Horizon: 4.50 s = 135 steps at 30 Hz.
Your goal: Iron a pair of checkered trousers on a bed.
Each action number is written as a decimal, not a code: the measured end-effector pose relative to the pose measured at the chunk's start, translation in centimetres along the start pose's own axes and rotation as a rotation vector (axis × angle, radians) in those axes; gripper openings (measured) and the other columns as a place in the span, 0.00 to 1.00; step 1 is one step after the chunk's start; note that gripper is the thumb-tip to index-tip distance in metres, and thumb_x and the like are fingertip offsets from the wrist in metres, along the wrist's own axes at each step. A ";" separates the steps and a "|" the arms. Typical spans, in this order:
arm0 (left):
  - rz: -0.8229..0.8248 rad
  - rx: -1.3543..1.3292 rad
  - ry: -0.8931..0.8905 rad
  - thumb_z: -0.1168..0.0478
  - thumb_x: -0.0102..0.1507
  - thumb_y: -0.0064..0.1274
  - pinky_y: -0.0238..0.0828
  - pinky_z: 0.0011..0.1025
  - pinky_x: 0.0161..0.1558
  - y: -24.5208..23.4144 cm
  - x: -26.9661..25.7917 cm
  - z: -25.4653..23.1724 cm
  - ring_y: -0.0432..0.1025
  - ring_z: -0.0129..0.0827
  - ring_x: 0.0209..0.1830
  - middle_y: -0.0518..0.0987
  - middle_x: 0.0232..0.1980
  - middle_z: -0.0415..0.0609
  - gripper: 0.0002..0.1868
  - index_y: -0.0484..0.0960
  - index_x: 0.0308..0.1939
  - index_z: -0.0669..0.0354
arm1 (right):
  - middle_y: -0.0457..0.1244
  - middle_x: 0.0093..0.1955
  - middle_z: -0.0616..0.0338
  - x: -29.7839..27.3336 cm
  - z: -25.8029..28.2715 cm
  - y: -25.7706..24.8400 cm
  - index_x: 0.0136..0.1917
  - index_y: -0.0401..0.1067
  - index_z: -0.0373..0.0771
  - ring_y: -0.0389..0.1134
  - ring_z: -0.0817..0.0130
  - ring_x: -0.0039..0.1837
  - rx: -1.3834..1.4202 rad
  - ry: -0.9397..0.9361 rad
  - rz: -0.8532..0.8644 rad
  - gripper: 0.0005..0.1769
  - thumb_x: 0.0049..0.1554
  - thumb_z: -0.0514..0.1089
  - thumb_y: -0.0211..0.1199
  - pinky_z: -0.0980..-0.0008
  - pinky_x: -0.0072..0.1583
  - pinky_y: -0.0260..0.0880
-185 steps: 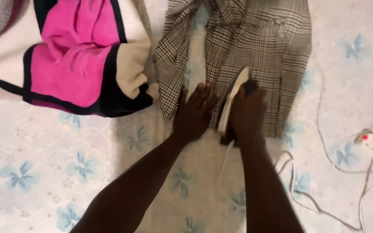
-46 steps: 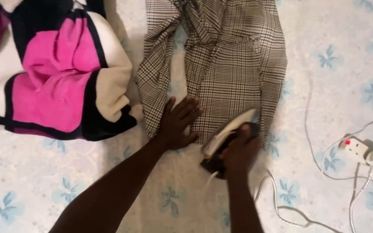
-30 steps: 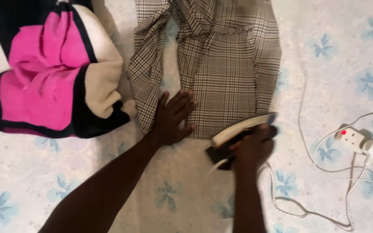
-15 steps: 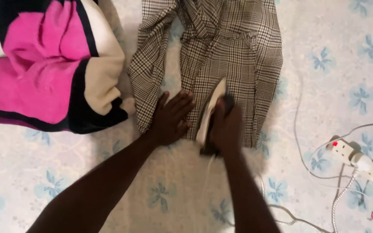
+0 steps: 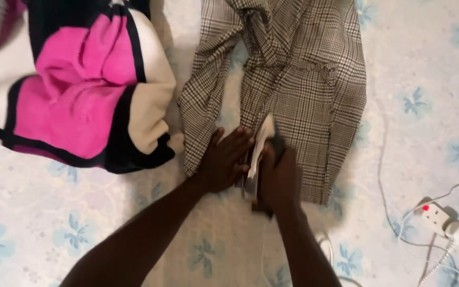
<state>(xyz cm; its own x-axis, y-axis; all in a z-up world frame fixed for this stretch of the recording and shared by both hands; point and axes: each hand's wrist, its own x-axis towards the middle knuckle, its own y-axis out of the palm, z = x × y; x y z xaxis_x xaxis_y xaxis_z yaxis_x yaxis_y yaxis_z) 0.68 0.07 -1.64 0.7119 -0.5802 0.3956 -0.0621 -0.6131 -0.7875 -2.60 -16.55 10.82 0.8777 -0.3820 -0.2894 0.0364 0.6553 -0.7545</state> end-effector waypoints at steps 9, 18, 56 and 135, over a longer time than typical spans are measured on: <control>0.027 0.020 0.000 0.48 0.71 0.40 0.32 0.56 0.79 -0.2 0.4 -0.5 0.51 0.42 0.84 0.64 0.80 0.52 0.31 0.69 0.74 0.60 | 0.68 0.39 0.37 1.2 -0.3 0.2 0.50 0.65 0.33 0.70 0.41 0.39 0.050 -0.021 -0.179 0.28 0.64 0.63 0.53 0.44 0.39 0.67; -0.020 -0.054 0.007 0.52 0.72 0.40 0.36 0.56 0.80 -1.8 0.3 -1.2 0.54 0.46 0.83 0.66 0.79 0.55 0.27 0.71 0.72 0.64 | 0.67 0.41 0.38 8.7 3.3 -1.5 0.52 0.65 0.31 0.71 0.42 0.42 0.095 0.073 -0.122 0.28 0.65 0.62 0.53 0.44 0.43 0.70; 0.133 0.269 -0.125 0.39 0.69 0.39 0.24 0.56 0.77 0.5 15.3 3.9 0.46 0.37 0.83 0.57 0.82 0.47 0.36 0.63 0.76 0.53 | 0.69 0.45 0.37 3.3 -2.4 -5.8 0.56 0.62 0.35 0.71 0.39 0.45 -0.024 0.157 -0.090 0.26 0.61 0.61 0.54 0.42 0.43 0.70; 0.062 -0.549 -0.242 0.51 0.78 0.31 0.23 0.46 0.82 4.3 3.8 0.3 0.47 0.35 0.87 0.55 0.86 0.47 0.30 0.52 0.83 0.56 | 0.71 0.42 0.43 -8.2 -8.5 -5.6 0.54 0.70 0.38 0.74 0.50 0.41 0.185 0.096 0.235 0.18 0.53 0.48 0.65 0.55 0.43 0.73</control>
<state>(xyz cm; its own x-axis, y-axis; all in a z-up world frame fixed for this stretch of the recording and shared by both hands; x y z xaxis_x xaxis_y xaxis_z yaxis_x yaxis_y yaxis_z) 3.31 -4.56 -3.68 0.8305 -0.5248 0.1868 -0.4151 -0.8066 -0.4207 -14.02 -22.64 12.45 0.8238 -0.2599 -0.5038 -0.0678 0.8372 -0.5427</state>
